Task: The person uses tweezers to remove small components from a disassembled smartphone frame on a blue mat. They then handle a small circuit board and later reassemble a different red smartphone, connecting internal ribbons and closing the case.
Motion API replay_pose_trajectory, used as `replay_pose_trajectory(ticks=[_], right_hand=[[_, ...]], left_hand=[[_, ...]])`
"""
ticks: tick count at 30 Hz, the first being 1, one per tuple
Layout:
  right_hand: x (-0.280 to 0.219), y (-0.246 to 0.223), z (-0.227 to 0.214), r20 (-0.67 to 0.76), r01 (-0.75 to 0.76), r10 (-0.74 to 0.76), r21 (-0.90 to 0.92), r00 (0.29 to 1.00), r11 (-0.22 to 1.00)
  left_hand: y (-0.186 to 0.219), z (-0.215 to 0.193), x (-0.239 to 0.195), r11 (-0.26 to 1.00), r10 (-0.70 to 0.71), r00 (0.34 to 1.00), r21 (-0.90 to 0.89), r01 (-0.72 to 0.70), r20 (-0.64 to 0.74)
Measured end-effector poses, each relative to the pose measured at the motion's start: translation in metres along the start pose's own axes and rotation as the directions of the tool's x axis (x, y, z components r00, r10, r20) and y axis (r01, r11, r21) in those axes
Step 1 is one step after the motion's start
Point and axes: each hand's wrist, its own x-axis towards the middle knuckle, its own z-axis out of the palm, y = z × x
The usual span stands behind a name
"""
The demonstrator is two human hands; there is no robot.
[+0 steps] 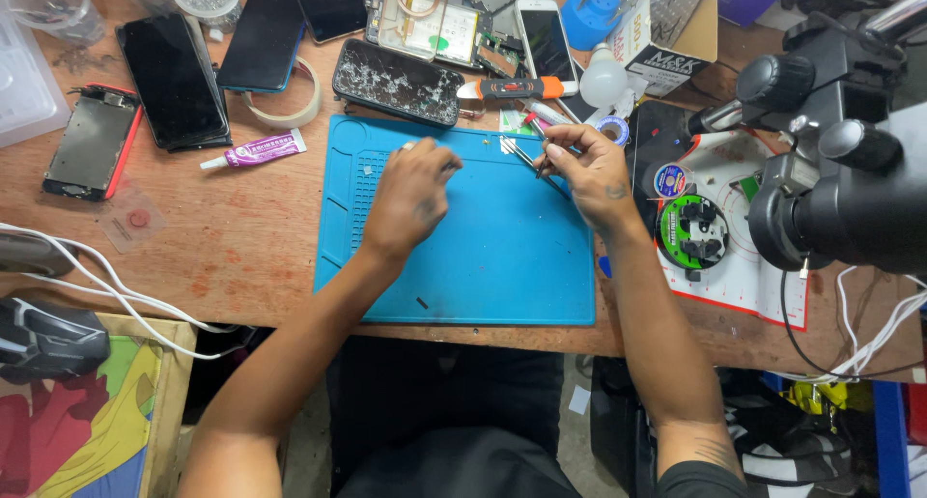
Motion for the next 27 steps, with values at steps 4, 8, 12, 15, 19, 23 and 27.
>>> replay_pose_trajectory(ticks=[4,8,12,15,19,23,27], right_hand=[[0.009,-0.002,-0.015,0.138,-0.098,0.073,0.184,0.988,0.978],[0.014,-0.002,-0.017,0.132,-0.096,0.073,0.173,0.989,0.980],[0.012,0.001,-0.017,0.079,-0.064,0.051,0.170,0.996,0.983],[0.009,0.006,-0.020,0.049,-0.062,0.054,0.180,0.997,0.982],[0.011,0.010,-0.017,0.012,-0.055,0.054,0.220,0.998,0.974],[0.014,0.006,-0.005,-0.092,-0.027,0.023,-0.040,0.996,0.999],[0.010,0.002,0.010,-0.003,0.218,-0.285,-0.635,0.959,0.741]], left_hand=[[-0.003,-0.022,-0.036,0.995,-0.085,0.994,-0.045,0.088,0.065],[0.001,-0.026,-0.047,0.996,-0.078,0.995,-0.029,0.079,0.058],[0.006,-0.024,-0.041,0.998,-0.068,0.997,0.005,0.068,0.025],[0.006,-0.021,-0.039,0.990,-0.139,0.988,-0.005,0.139,0.062],[0.005,-0.018,-0.041,0.996,-0.091,0.996,0.010,0.091,0.002],[0.005,-0.020,-0.041,0.998,-0.027,0.997,-0.062,0.022,-0.076],[0.006,-0.027,-0.044,0.977,-0.112,0.987,-0.193,0.088,-0.115]])
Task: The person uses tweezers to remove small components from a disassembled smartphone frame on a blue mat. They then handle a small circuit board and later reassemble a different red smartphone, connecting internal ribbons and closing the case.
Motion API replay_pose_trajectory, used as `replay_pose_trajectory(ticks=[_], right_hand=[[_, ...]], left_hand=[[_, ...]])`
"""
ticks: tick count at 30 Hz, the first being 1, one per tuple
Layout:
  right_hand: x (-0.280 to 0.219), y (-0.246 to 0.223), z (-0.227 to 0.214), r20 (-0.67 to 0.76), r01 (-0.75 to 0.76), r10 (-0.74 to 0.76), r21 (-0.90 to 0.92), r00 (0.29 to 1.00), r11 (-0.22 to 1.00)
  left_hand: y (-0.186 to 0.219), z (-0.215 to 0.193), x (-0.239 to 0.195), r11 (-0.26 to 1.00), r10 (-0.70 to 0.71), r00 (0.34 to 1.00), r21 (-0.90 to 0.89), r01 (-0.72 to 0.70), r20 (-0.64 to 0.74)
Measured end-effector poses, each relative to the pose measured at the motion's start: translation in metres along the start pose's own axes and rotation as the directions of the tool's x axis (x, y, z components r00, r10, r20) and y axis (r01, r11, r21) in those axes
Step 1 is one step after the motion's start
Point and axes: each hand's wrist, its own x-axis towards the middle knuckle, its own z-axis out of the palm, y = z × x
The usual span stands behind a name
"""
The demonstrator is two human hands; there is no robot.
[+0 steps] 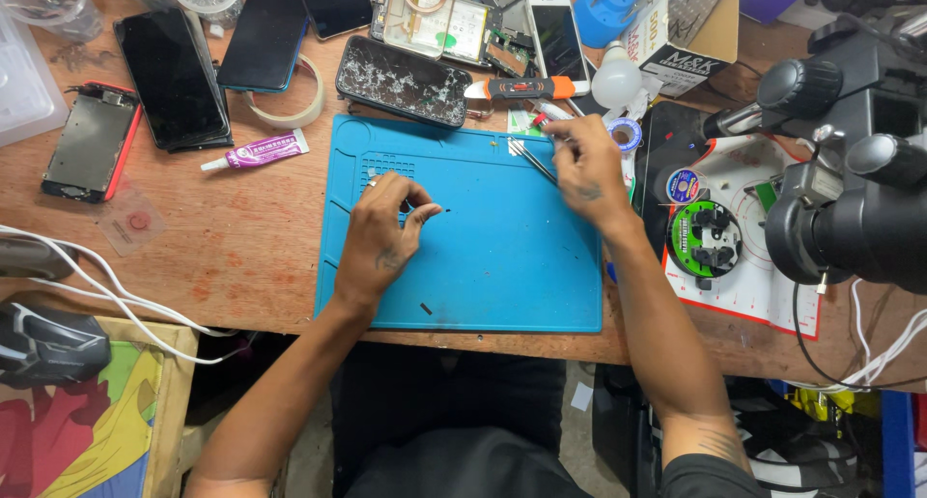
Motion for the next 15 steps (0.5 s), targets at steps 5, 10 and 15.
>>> replay_pose_trajectory(ticks=[5,10,15], right_hand=[[-0.004,-0.013,0.008,0.104,0.162,-0.149,-0.123,0.983,0.979],[0.000,-0.020,0.010,0.111,0.035,-0.026,-0.077,0.994,0.996],[0.008,-0.020,0.011,0.105,0.164,-0.143,-0.229,0.984,0.959]], left_hand=[[0.001,-0.005,-0.006,0.994,-0.037,0.995,-0.105,0.028,-0.088],[-0.004,-0.005,-0.003,0.985,-0.080,0.994,-0.158,0.068,-0.071],[-0.009,-0.001,0.002,0.960,-0.173,0.982,-0.236,0.150,-0.078]])
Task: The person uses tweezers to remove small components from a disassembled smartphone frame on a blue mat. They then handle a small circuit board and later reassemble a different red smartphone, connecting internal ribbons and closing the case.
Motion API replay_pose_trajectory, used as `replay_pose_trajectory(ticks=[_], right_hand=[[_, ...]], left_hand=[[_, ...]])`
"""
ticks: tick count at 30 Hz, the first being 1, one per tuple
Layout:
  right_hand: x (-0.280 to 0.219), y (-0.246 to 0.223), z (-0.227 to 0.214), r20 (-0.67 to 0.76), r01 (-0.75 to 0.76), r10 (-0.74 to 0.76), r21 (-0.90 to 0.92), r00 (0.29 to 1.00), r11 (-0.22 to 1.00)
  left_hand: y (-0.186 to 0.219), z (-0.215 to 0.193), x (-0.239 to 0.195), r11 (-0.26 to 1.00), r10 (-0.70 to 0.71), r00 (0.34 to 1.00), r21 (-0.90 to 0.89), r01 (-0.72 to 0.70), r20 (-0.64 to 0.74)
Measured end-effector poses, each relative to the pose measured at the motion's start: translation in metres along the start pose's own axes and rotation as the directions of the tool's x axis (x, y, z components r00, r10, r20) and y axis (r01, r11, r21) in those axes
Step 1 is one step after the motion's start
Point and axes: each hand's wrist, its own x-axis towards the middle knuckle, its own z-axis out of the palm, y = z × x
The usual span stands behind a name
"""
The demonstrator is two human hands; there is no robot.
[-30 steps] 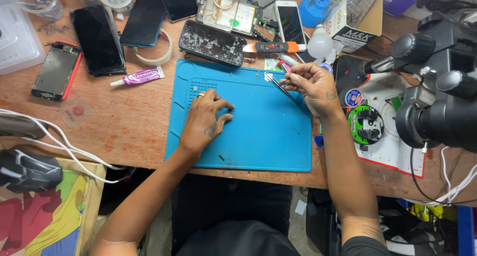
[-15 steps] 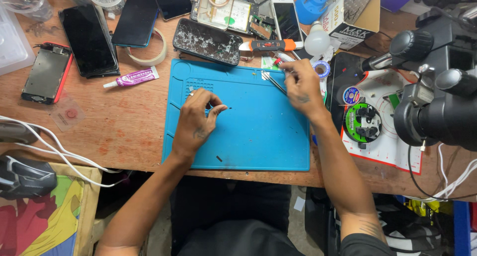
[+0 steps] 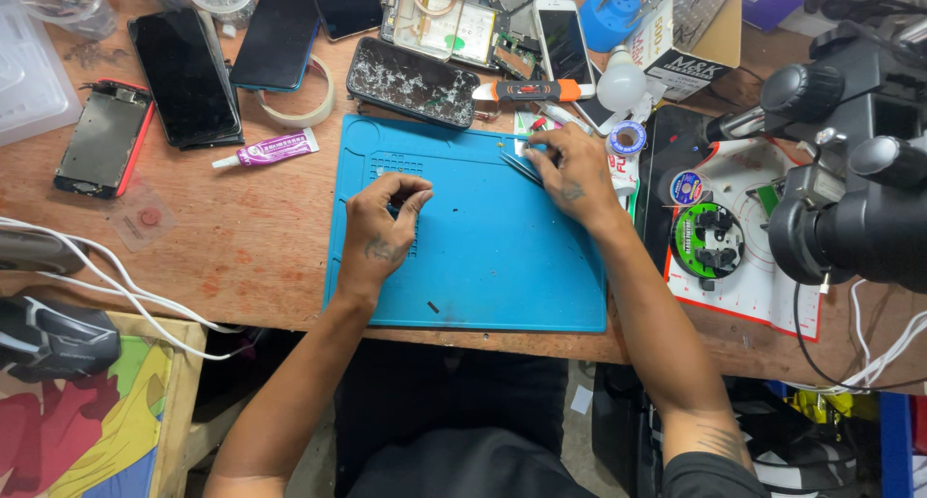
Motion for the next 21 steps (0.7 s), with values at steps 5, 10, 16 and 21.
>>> replay_pose_trajectory(ticks=[5,10,16,21], right_hand=[[0.005,0.001,0.008,-0.024,0.058,-0.059,-0.029,0.998,0.998],[0.007,0.000,0.009,0.025,0.007,-0.006,-0.027,1.000,1.000],[0.012,-0.001,0.011,0.085,-0.123,0.125,-0.034,0.988,0.992],[0.020,0.001,0.010,0.127,-0.134,0.137,-0.032,0.982,0.990]], left_hand=[[-0.009,-0.002,-0.003,0.993,-0.097,0.995,-0.064,0.097,-0.002],[-0.020,-0.005,-0.001,0.976,-0.121,0.993,-0.181,0.117,-0.011],[-0.035,-0.003,0.001,0.958,-0.088,0.996,-0.274,0.085,-0.001],[-0.035,-0.002,0.000,0.969,-0.075,0.997,-0.236,0.071,-0.007]])
